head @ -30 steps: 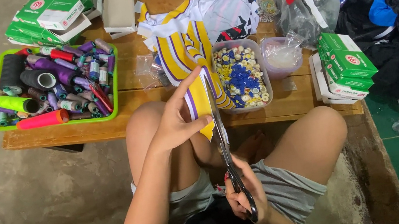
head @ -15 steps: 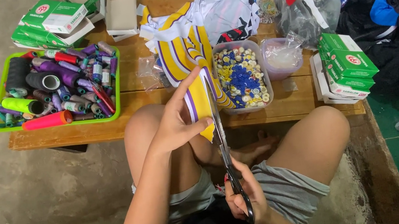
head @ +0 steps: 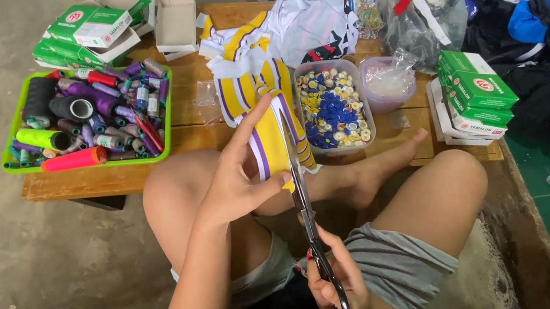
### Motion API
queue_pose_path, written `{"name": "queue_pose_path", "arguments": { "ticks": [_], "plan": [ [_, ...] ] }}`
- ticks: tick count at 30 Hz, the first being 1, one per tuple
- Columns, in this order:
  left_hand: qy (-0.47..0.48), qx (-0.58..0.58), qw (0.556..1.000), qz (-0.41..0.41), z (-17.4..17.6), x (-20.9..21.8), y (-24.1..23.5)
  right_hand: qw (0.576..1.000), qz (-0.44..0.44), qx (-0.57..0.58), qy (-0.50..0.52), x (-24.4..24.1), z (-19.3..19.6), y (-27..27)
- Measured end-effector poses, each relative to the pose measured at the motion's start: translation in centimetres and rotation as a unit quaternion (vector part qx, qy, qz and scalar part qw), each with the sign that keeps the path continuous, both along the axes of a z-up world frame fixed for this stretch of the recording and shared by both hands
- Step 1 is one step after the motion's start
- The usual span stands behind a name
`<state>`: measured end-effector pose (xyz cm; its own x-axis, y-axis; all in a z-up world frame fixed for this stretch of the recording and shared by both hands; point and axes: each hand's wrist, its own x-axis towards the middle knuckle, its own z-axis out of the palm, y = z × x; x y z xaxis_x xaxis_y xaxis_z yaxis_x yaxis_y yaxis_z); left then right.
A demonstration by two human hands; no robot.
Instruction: Trimming the edges and cutting striped fabric strips using scissors at a sewing workstation.
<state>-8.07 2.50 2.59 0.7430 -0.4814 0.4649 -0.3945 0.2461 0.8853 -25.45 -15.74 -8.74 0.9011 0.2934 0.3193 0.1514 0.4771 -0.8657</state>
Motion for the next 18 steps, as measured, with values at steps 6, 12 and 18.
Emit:
{"name": "queue_pose_path", "arguments": {
  "ticks": [6,12,18],
  "plan": [
    [-0.006,0.0,1.0,-0.005,-0.4,0.5,-0.6,0.999,-0.014,0.003,0.03,-0.2,-0.5,-0.4],
    [0.009,0.009,1.0,-0.018,-1.2,1.7,-0.5,0.999,-0.025,-0.002,0.048,0.5,-0.9,-0.3],
    [0.045,0.018,0.999,-0.012,-3.1,3.1,-0.8,0.996,-0.028,0.046,0.069,1.3,-1.5,-0.1]
  ]
}}
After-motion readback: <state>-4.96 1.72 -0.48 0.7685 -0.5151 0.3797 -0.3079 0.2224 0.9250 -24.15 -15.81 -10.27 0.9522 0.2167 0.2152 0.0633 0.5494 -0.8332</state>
